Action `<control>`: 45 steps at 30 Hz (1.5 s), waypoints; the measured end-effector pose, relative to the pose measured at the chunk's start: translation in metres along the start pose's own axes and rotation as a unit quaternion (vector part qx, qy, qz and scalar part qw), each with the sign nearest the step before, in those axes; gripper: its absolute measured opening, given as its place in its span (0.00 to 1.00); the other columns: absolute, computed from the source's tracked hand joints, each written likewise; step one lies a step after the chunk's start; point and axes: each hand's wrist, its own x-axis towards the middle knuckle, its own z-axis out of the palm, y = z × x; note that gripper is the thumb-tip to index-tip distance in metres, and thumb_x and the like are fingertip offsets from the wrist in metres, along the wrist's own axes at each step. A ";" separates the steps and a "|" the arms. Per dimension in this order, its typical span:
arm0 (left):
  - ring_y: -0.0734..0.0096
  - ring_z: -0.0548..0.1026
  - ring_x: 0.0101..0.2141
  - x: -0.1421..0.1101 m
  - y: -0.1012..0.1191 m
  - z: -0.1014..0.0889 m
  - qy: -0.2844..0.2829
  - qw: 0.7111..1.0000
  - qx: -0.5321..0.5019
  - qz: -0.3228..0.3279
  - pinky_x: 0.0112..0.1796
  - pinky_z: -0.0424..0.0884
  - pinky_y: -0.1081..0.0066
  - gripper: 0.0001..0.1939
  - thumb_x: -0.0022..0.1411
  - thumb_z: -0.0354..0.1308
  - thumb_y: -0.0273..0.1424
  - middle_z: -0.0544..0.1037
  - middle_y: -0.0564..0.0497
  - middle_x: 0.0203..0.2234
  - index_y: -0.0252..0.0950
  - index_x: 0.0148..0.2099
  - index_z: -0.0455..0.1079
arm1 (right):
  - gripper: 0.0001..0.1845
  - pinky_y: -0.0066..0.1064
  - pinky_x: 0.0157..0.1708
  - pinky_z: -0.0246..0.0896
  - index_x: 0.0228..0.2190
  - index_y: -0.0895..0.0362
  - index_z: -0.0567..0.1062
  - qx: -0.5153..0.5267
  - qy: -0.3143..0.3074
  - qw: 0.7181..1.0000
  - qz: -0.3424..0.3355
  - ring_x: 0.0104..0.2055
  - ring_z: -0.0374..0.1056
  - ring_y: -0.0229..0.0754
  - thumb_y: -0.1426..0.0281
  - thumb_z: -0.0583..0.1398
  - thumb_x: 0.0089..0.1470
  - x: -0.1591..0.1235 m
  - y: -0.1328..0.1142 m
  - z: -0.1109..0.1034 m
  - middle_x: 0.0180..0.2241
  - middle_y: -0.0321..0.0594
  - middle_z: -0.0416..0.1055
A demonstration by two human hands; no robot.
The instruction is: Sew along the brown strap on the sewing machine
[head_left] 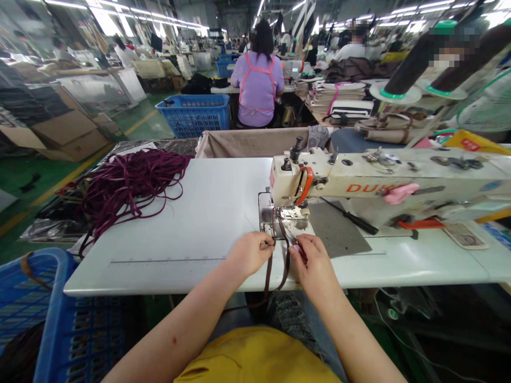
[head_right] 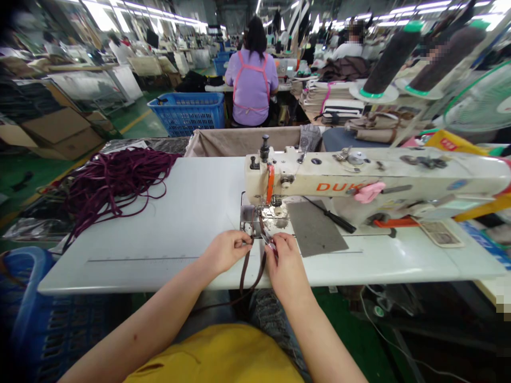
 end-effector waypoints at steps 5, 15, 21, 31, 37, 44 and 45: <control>0.69 0.70 0.29 -0.002 -0.003 -0.001 0.008 1.000 -0.003 0.024 0.32 0.62 0.71 0.07 0.67 0.60 0.30 0.72 0.56 0.25 0.37 0.36 0.77 | 0.14 0.43 0.49 0.72 0.48 0.57 0.75 -0.047 -0.048 0.998 0.013 0.45 0.74 0.52 0.63 0.55 0.70 -0.001 -0.008 -0.002 0.45 0.50 0.75; 0.58 0.76 0.42 -0.017 -0.016 -0.005 0.045 0.993 0.039 0.105 0.45 0.69 0.64 0.13 0.74 0.47 0.32 0.80 0.45 0.38 0.38 0.41 0.73 | 0.12 0.33 0.41 0.66 0.52 0.52 0.76 -0.186 -0.141 0.972 0.037 0.43 0.77 0.48 0.66 0.61 0.68 0.008 -0.030 -0.006 0.45 0.43 0.80; 0.60 0.76 0.41 -0.021 -0.013 -0.005 0.050 0.990 0.066 0.117 0.45 0.69 0.65 0.13 0.74 0.48 0.31 0.79 0.46 0.37 0.38 0.38 0.71 | 0.09 0.32 0.38 0.64 0.48 0.52 0.77 -0.225 -0.167 0.959 0.037 0.40 0.77 0.47 0.65 0.62 0.68 0.017 -0.040 -0.001 0.41 0.42 0.80; 0.61 0.77 0.40 -0.020 -0.013 -0.004 0.017 0.989 0.092 0.119 0.44 0.69 0.66 0.11 0.71 0.49 0.26 0.79 0.48 0.34 0.39 0.35 0.69 | 0.10 0.33 0.36 0.63 0.49 0.53 0.77 -0.267 -0.164 0.949 0.026 0.40 0.77 0.47 0.66 0.61 0.69 0.026 -0.038 0.005 0.40 0.43 0.81; 0.61 0.77 0.39 -0.020 -0.016 -0.003 0.024 0.988 0.099 0.116 0.43 0.70 0.67 0.12 0.71 0.50 0.28 0.80 0.49 0.33 0.39 0.35 0.72 | 0.10 0.32 0.36 0.63 0.48 0.52 0.78 -0.257 -0.137 0.956 0.024 0.39 0.77 0.46 0.65 0.58 0.70 0.024 -0.035 0.005 0.40 0.43 0.81; 0.60 0.79 0.39 -0.019 -0.036 -0.059 0.101 0.988 0.113 0.025 0.46 0.73 0.65 0.14 0.71 0.49 0.33 0.82 0.47 0.35 0.39 0.40 0.77 | 0.14 0.33 0.36 0.61 0.44 0.53 0.76 -0.168 -0.079 0.977 0.104 0.36 0.76 0.47 0.58 0.57 0.68 0.019 -0.018 -0.009 0.38 0.43 0.80; 0.58 0.79 0.40 -0.021 -0.041 -0.070 0.139 0.980 0.144 -0.002 0.47 0.74 0.63 0.16 0.72 0.47 0.33 0.82 0.46 0.36 0.38 0.42 0.77 | 0.15 0.32 0.34 0.60 0.41 0.53 0.76 -0.141 -0.067 0.981 0.117 0.35 0.75 0.47 0.56 0.57 0.68 0.018 -0.014 -0.013 0.36 0.42 0.80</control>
